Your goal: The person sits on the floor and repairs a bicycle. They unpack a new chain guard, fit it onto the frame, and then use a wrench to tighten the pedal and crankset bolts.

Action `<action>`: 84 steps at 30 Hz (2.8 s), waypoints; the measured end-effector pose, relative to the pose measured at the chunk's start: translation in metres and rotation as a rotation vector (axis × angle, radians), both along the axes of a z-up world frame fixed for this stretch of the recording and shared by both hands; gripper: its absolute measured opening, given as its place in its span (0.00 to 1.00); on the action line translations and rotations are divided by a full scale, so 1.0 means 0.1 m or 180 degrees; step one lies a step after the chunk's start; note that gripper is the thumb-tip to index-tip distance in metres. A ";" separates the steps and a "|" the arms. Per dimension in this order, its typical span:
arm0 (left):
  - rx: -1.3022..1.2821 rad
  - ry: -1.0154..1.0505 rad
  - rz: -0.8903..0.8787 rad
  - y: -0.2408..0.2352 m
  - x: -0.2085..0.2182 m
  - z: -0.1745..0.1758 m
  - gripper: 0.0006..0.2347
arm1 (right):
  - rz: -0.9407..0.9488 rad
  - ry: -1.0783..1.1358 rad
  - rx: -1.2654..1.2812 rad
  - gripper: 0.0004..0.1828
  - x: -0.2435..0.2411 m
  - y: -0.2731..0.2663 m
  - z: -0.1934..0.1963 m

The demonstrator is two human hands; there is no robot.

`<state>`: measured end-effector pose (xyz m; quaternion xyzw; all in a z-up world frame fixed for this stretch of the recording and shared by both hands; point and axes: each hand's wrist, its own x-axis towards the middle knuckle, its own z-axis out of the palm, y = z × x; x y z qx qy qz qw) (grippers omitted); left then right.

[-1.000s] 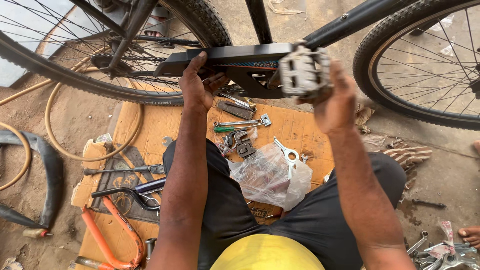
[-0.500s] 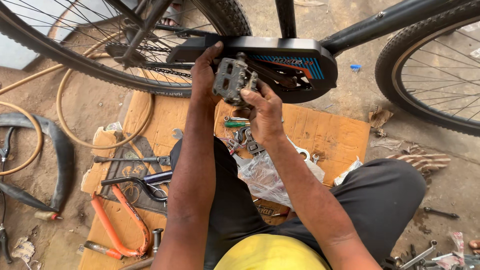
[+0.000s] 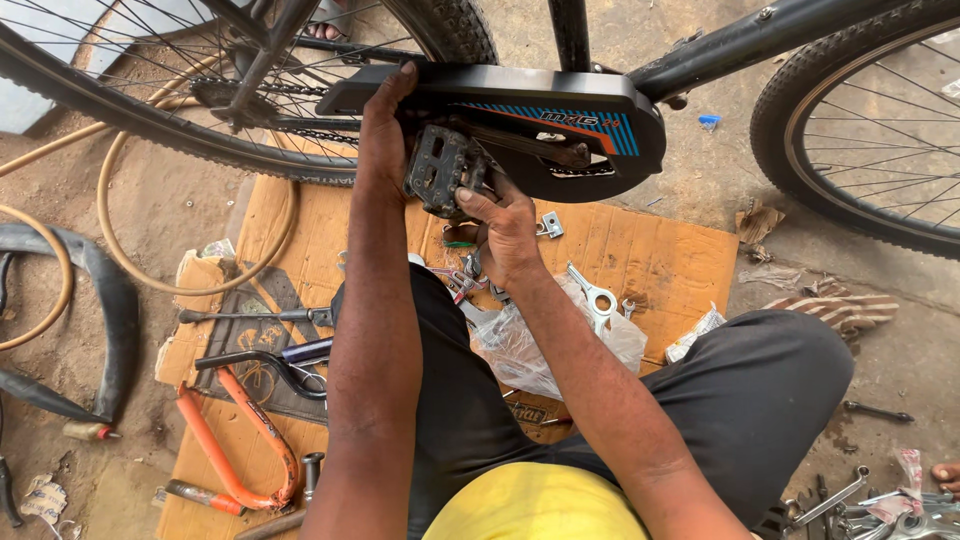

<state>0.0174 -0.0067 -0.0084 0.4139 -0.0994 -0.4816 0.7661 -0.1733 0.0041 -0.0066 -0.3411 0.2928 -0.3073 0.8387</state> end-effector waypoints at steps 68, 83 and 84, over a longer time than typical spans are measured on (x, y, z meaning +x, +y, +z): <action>0.0188 0.0145 0.0164 0.14 0.04 -0.03 0.19 | -0.1115 0.0941 -0.2669 0.37 0.15 0.42 -0.11; 0.0352 0.0313 0.0014 0.11 0.09 -0.10 0.22 | -0.0915 0.0965 -0.2538 0.36 0.22 0.48 -0.13; 0.0364 0.0331 0.0010 0.12 0.08 -0.11 0.23 | -0.0891 0.1016 -0.2511 0.36 0.21 0.50 -0.14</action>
